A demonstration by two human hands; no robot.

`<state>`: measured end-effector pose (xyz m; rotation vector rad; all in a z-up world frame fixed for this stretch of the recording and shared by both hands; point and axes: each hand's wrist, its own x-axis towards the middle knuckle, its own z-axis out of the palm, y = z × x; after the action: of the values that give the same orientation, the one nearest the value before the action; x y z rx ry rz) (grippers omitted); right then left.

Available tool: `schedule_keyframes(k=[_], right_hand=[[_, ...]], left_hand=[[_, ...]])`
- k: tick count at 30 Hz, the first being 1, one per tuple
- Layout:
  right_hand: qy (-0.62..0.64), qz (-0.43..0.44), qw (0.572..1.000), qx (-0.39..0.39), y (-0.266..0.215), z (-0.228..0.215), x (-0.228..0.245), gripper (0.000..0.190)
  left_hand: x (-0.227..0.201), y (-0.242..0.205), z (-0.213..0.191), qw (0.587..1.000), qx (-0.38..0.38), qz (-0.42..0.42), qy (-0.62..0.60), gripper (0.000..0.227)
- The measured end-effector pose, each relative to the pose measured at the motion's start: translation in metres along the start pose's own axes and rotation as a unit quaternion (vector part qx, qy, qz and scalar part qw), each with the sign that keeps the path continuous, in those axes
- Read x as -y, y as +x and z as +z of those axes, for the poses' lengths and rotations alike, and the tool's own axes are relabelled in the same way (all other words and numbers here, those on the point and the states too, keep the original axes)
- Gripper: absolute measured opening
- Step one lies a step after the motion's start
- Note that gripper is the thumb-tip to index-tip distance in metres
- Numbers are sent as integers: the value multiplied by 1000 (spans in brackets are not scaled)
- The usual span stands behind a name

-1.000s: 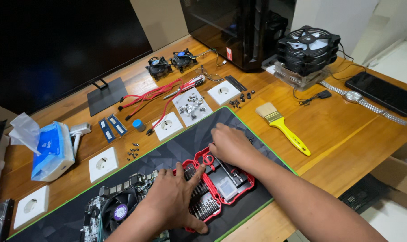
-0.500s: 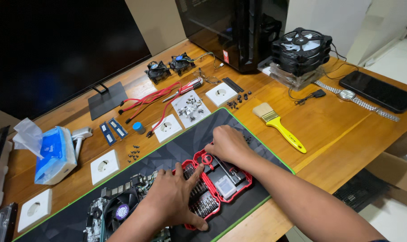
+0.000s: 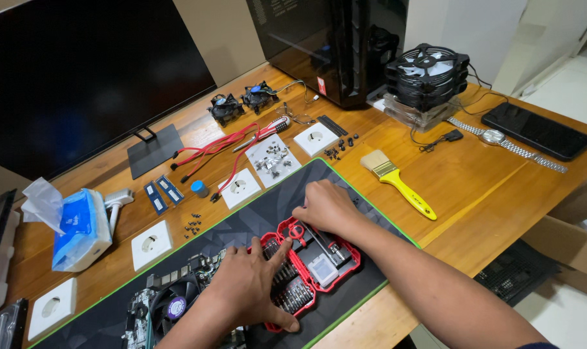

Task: The person opens a red screwdriver kit and selects a screwdriver. They then use the screwdriver to tighten screws on a CPU cooler mounted on a motherboard. The person works at a desk with various computer parts and tools visible.

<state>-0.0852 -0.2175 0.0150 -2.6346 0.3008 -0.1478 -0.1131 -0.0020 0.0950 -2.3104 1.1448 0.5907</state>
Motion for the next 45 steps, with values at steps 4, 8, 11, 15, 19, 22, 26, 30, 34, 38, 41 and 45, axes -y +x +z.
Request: schedule_keyframes(k=[4, 8, 11, 15, 19, 22, 26, 30, 34, 38, 41, 45], right_hand=[[17, -24, 1000, -3, -3, -8, -1, 49], [57, -18, 998, 22, -1, -9, -7, 22], [113, -35, 992, 45, 1, -17, -9, 13], [207, -70, 961, 167, -10, -50, -3, 14], [137, -139, 962, 189, -8, -53, -16, 25], [277, -94, 926, 240, -7, -57, -24, 18], [521, -11, 839, 154, 10, -50, -34, 13], [686, 3, 722, 89, 21, -40, -42, 20], [746, -4, 661, 83, 15, -34, -32, 17], [784, -66, 608, 104, 4, -24, -11, 15], [787, -97, 600, 110, -6, -7, 6, 20], [751, -135, 640, 89, -15, 9, 21, 22]], left_hand=[[1, 0, 0, 1000, 9, 3, -1, 158], [-1, 0, -2, 1000, 9, -1, -1, 158], [-1, 0, -4, 1000, 23, -5, 3, 157], [-1, 1, -1, 1000, 5, -5, 4, 157], [0, 2, 1, 1000, 2, 0, 7, 158], [1, 3, 2, 1000, 4, -6, -10, 159], [3, 1, 4, 1000, -9, -8, -26, 164], [15, 12, 16, 998, -41, -10, -52, 165], [37, 7, 1, 966, -126, 9, -225, 121], [46, 18, -5, 836, -303, -8, -457, 51], [44, 14, -19, 711, -373, 56, -593, 41], [32, -4, -32, 615, -413, 139, -657, 35]])
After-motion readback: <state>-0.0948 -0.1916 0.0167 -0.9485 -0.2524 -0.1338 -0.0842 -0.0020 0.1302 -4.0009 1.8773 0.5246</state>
